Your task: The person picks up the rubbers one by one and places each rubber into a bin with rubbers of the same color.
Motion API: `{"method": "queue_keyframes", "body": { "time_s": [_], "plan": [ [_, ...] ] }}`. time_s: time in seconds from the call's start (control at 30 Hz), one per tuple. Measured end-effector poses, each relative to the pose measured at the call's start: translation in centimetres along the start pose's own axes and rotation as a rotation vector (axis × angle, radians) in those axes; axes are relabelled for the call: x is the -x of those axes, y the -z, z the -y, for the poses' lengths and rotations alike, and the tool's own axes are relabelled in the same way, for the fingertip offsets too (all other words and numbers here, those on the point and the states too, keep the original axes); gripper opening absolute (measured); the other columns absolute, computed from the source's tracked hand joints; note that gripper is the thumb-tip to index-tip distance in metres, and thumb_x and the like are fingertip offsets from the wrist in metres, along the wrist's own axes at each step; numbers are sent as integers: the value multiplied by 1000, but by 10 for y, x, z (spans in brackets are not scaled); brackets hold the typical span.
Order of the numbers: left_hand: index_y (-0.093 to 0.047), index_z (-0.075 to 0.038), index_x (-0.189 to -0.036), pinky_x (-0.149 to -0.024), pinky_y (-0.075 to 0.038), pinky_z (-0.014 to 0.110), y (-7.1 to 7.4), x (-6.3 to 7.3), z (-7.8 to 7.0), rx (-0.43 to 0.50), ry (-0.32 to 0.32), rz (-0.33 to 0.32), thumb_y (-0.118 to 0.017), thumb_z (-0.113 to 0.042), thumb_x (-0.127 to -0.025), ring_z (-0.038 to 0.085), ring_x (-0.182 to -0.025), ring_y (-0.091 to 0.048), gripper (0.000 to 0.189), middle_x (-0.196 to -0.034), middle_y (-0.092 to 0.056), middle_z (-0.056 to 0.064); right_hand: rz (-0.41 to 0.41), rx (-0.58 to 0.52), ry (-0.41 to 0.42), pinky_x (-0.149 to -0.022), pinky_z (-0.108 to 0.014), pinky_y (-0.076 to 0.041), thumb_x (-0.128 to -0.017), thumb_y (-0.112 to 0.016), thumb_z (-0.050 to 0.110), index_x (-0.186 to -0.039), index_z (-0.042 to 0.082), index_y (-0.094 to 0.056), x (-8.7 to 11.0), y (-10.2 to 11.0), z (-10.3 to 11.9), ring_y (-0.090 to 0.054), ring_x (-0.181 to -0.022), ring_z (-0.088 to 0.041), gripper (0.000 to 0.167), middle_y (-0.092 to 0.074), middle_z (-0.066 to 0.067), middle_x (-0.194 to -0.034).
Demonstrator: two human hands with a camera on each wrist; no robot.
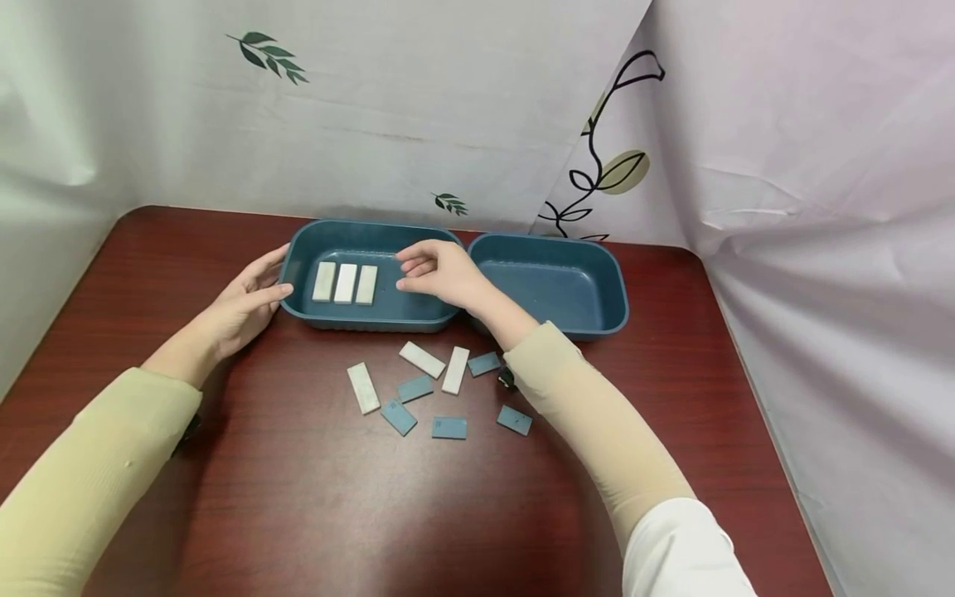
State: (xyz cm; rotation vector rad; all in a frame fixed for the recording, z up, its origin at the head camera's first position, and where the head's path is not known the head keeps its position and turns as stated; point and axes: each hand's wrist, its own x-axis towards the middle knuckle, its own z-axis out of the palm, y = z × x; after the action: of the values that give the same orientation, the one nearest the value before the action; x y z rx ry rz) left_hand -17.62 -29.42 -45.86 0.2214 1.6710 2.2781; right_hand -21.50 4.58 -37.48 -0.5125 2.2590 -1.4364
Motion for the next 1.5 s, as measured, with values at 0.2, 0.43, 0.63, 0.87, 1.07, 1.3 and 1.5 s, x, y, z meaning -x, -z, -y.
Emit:
{"method": "queue_keyframes", "body": {
  "time_s": [0.2,0.43,0.63,0.87,1.07,1.3,1.5],
  "plan": [
    [-25,-19,-170,-106,-41,10,1,-1,1,-11,7,-7,-50,2,-109,0,-136,-48,69,-154,-43,-9,2,63,54,-96,-27,-60,-97,-78,5,-139,-4,-64,17,8,-1,-68,-114,-30,45,-68,-24,-129],
    [-25,-18,-170,-106,-42,11,3,-1,1,-4,5,-7,-50,2,-109,1,-135,-49,69,-153,-45,-9,31,179,124,-97,-26,-59,-97,-79,9,-137,-2,-66,40,9,-4,-70,-112,-29,44,-69,-24,-129],
    [-25,-17,-170,-105,-42,11,3,-1,0,-15,11,-22,-52,1,-109,1,-134,-49,69,-152,-45,-9,46,220,154,-100,-33,-59,-95,-81,9,-137,-3,-66,58,9,-13,-71,-111,-30,46,-70,-22,-127],
    [-23,-17,-170,-105,-41,11,2,0,-1,-8,13,-21,-52,1,-109,0,-135,-48,71,-152,-44,-9,50,270,179,-96,-26,-60,-93,-83,10,-135,-1,-68,77,8,-23,-72,-108,-25,45,-72,-14,-122],
    [-22,-17,-170,-105,-41,11,1,0,-1,-12,17,-24,-53,1,-109,0,-135,-47,71,-152,-44,-9,52,266,194,-96,-30,-61,-92,-85,10,-133,1,-69,91,8,-31,-72,-108,-27,45,-72,-14,-123],
    [-23,-19,-170,-104,-41,11,1,0,-2,-29,30,-37,-53,0,-109,1,-136,-45,71,-153,-42,-10,57,262,164,-101,-42,-60,-91,-84,8,-133,-2,-68,105,8,-39,-70,-110,-28,46,-71,-14,-126],
    [-22,-19,-170,-105,-41,11,2,1,-1,-10,29,-31,-53,0,-109,1,-136,-45,72,-153,-41,-11,56,309,159,-103,-39,-59,-92,-84,9,-134,0,-68,114,5,-46,-70,-115,-28,47,-70,-11,-130]
  ]
}}
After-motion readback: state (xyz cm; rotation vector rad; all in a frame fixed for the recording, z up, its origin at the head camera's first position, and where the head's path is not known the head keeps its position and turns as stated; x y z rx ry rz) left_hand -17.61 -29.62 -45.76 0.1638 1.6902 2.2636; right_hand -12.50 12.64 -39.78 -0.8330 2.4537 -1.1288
